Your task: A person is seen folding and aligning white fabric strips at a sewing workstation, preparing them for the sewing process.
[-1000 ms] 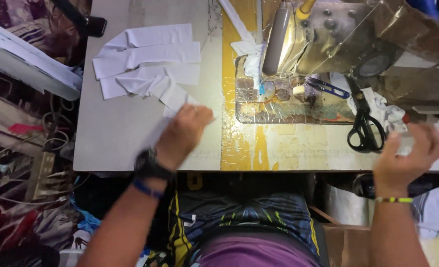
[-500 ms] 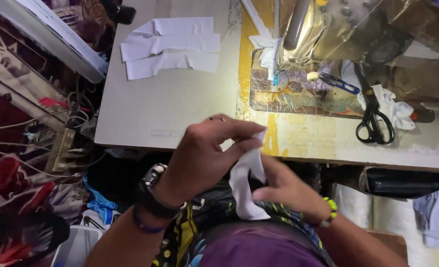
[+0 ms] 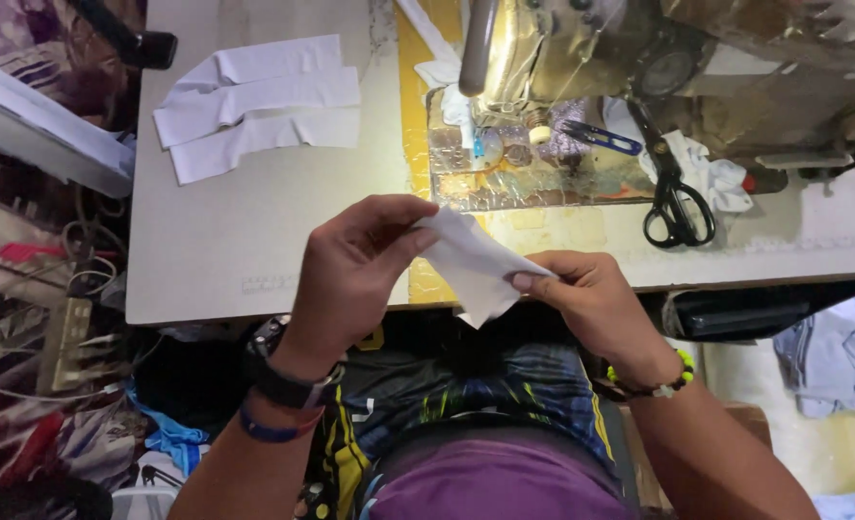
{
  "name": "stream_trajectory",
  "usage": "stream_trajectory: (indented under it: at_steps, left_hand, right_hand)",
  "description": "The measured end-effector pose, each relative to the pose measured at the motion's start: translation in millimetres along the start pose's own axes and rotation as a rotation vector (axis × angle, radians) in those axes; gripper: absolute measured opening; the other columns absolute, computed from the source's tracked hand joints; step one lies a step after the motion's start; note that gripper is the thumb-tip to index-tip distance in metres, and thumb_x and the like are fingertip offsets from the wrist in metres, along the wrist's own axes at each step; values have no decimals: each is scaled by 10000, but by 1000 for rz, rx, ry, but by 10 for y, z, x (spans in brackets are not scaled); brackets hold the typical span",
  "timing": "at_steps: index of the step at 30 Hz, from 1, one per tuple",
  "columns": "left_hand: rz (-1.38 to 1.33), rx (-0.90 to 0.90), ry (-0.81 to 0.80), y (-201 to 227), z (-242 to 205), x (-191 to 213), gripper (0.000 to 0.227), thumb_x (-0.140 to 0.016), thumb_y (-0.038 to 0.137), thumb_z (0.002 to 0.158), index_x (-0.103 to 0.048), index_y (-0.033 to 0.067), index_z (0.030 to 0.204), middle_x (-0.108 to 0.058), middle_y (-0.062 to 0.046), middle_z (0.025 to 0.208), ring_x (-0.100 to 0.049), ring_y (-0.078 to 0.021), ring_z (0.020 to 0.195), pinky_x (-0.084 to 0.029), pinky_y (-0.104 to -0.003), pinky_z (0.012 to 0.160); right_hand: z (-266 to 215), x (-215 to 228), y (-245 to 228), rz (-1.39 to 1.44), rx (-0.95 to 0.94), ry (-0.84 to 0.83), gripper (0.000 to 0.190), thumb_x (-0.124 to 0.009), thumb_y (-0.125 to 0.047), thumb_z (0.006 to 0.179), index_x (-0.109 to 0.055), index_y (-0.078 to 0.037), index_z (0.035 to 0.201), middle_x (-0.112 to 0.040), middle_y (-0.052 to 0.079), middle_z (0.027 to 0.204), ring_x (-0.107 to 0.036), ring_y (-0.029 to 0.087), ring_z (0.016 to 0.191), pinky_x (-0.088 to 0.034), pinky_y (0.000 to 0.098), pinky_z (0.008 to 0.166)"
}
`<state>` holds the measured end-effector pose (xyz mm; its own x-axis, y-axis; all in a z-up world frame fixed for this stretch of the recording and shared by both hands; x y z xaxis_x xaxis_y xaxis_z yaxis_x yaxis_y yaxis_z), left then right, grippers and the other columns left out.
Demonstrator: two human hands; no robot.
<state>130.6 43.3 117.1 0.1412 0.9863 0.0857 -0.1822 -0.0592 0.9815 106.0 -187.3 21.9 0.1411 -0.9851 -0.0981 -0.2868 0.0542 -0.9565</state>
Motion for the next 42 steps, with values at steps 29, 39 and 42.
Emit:
stream_trajectory:
  at_steps: [29,39,42]
  left_hand:
    - [78,111,-285,-100,122,-517,211,-711,164,939,-780,106,1131,-581,-52,932,-551,-176,926,-512,-347,856]
    - [-132,543,-196,-736,444,-350,188,-710,15,909,-757,-99,1050,-744,-186,813,-734,-175,703,-682,-315,690]
    - [-98,563,-213,-850,558,-303,228,-749,-32,839,-734,-104,1055,-738,-187,815,-754,-201,717,-689,-314,692]
  right_hand:
    - [16,-585,-89,-218,-7,-185,98,-765,-77,901,-792,-2,844,-688,42,689,-516,98,624,-407,257,597]
    - [-8,-494,-11,-182,-88,14,141,-835,-106,853,-823,31,886,-754,108,666,-602,110,644,-506,230,612]
    - [22,-397,160,-157,-148,117,197,-894,-114,794,-817,43,886,-724,128,630,-635,129,589,-521,227,579]
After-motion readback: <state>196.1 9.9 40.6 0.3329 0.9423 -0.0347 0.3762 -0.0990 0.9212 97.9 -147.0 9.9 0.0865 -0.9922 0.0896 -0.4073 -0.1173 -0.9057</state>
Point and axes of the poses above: each hand's wrist, its own z-axis towards the middle knuckle, its own x-axis out of the back of the hand, y = z × x, the point moved 8 cm from there along z, towards the middle knuckle
